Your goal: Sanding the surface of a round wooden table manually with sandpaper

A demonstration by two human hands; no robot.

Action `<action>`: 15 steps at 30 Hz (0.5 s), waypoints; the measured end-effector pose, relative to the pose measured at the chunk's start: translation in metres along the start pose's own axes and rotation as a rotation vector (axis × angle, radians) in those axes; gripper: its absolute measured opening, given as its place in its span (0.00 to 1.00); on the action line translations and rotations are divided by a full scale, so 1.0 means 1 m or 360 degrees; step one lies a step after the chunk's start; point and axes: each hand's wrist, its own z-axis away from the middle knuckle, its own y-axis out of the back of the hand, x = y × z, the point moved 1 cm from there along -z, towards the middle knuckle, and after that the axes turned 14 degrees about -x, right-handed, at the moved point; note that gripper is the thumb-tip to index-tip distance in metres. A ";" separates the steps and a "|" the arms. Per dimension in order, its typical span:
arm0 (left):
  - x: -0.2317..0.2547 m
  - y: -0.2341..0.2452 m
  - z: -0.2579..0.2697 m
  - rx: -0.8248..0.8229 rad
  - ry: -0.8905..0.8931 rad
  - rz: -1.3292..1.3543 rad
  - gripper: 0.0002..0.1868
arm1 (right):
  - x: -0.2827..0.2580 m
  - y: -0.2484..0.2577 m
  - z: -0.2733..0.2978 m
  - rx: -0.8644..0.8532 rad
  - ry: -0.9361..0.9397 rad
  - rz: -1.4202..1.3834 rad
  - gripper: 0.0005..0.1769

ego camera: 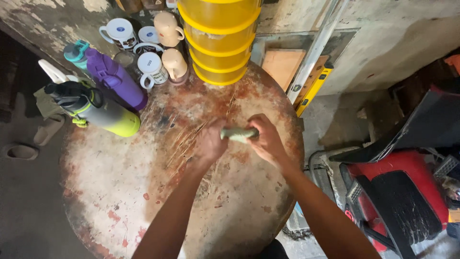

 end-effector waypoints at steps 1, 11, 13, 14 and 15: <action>-0.003 -0.001 -0.004 -0.0001 0.0000 0.0000 0.16 | -0.005 0.004 -0.002 0.0000 -0.0001 0.0000 0.15; -0.090 -0.109 0.057 -0.0671 0.0044 -0.0820 0.27 | 0.012 -0.059 0.085 -0.0930 -0.0142 0.0587 0.18; -0.099 -0.109 0.060 -0.0595 0.0137 -0.0337 0.23 | 0.024 -0.081 0.089 -0.0846 -0.0254 0.0664 0.14; -0.094 -0.103 0.058 -0.0332 0.0083 -0.0391 0.20 | 0.027 -0.093 0.089 -0.0594 -0.0120 0.0700 0.16; -0.089 -0.097 0.056 -0.0068 0.0030 -0.0443 0.16 | 0.031 -0.104 0.089 -0.0341 0.0012 0.0732 0.19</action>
